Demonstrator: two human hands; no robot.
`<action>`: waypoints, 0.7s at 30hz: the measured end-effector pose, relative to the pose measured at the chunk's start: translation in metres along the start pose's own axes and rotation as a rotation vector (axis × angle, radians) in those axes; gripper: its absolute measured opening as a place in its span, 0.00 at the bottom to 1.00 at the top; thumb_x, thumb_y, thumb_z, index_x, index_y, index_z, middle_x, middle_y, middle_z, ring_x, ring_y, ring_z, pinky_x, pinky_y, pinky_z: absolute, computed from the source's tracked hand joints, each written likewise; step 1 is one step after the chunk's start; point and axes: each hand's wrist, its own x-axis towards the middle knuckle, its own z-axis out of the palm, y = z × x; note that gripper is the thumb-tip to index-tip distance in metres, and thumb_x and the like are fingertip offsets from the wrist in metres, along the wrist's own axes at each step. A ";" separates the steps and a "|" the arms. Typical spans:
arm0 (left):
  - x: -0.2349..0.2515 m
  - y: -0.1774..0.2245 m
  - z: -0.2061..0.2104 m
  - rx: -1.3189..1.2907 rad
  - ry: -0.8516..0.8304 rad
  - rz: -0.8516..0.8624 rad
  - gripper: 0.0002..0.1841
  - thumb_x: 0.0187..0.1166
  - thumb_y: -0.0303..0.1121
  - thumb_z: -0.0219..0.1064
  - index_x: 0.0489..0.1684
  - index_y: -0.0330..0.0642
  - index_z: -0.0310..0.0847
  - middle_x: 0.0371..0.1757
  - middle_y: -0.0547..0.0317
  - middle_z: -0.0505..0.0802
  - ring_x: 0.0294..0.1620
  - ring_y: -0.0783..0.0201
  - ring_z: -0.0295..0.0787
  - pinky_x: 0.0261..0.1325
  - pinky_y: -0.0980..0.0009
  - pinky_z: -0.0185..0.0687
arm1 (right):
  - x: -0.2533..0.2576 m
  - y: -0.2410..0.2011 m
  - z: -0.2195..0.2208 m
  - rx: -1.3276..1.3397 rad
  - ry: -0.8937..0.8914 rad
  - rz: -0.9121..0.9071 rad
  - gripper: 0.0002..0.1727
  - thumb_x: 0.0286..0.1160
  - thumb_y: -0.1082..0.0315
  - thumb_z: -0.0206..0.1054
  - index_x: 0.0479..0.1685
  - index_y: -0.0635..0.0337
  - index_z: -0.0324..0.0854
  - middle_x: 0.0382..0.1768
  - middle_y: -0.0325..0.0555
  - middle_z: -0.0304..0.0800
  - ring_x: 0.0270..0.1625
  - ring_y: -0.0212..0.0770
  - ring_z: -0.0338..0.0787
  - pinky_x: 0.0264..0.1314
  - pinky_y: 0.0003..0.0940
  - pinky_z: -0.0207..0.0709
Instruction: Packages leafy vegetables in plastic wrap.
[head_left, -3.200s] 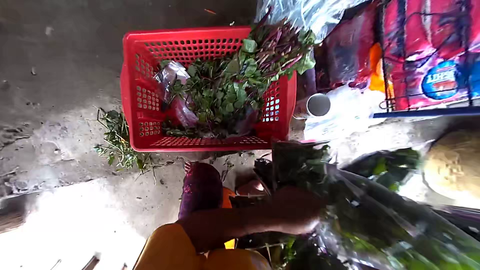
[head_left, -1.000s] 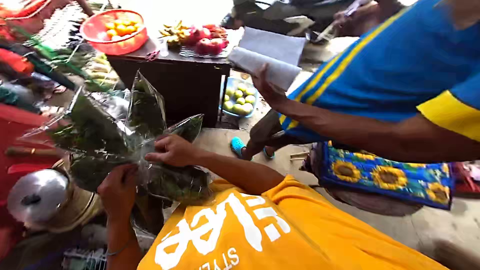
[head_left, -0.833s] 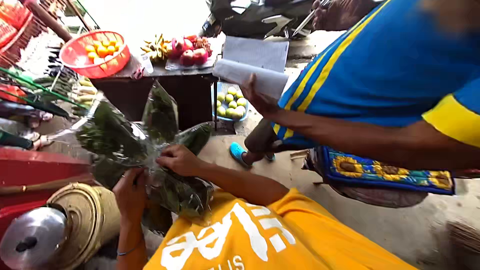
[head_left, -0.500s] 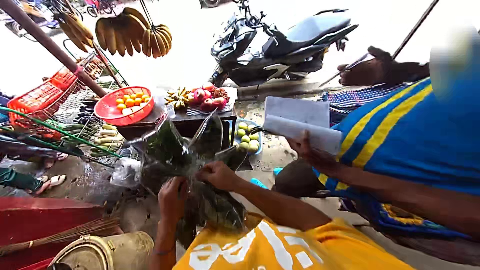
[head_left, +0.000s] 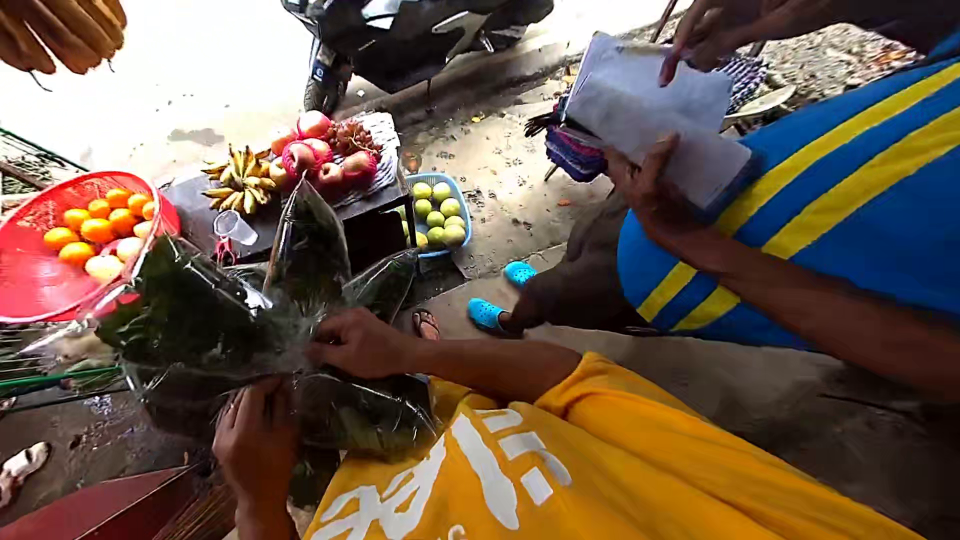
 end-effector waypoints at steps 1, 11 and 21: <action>0.013 0.001 -0.001 0.023 0.017 -0.010 0.12 0.77 0.26 0.63 0.36 0.22 0.88 0.35 0.33 0.93 0.39 0.40 0.93 0.51 0.48 0.84 | 0.014 -0.002 -0.009 0.047 -0.035 0.005 0.16 0.86 0.68 0.61 0.36 0.76 0.85 0.31 0.53 0.86 0.36 0.35 0.82 0.45 0.31 0.74; 0.119 0.018 0.007 -0.072 0.037 -0.147 0.12 0.79 0.30 0.67 0.42 0.26 0.87 0.35 0.41 0.92 0.36 0.54 0.91 0.44 0.58 0.86 | 0.072 -0.013 -0.072 0.261 0.071 0.013 0.10 0.85 0.70 0.63 0.48 0.69 0.86 0.39 0.43 0.92 0.40 0.26 0.88 0.50 0.26 0.83; 0.180 0.023 0.052 0.066 0.031 -0.024 0.10 0.72 0.38 0.76 0.43 0.42 0.93 0.55 0.39 0.89 0.60 0.37 0.82 0.66 0.37 0.64 | 0.084 -0.017 -0.106 0.178 0.410 -0.015 0.08 0.83 0.73 0.62 0.43 0.57 0.89 0.34 0.28 0.93 0.36 0.21 0.90 0.45 0.22 0.86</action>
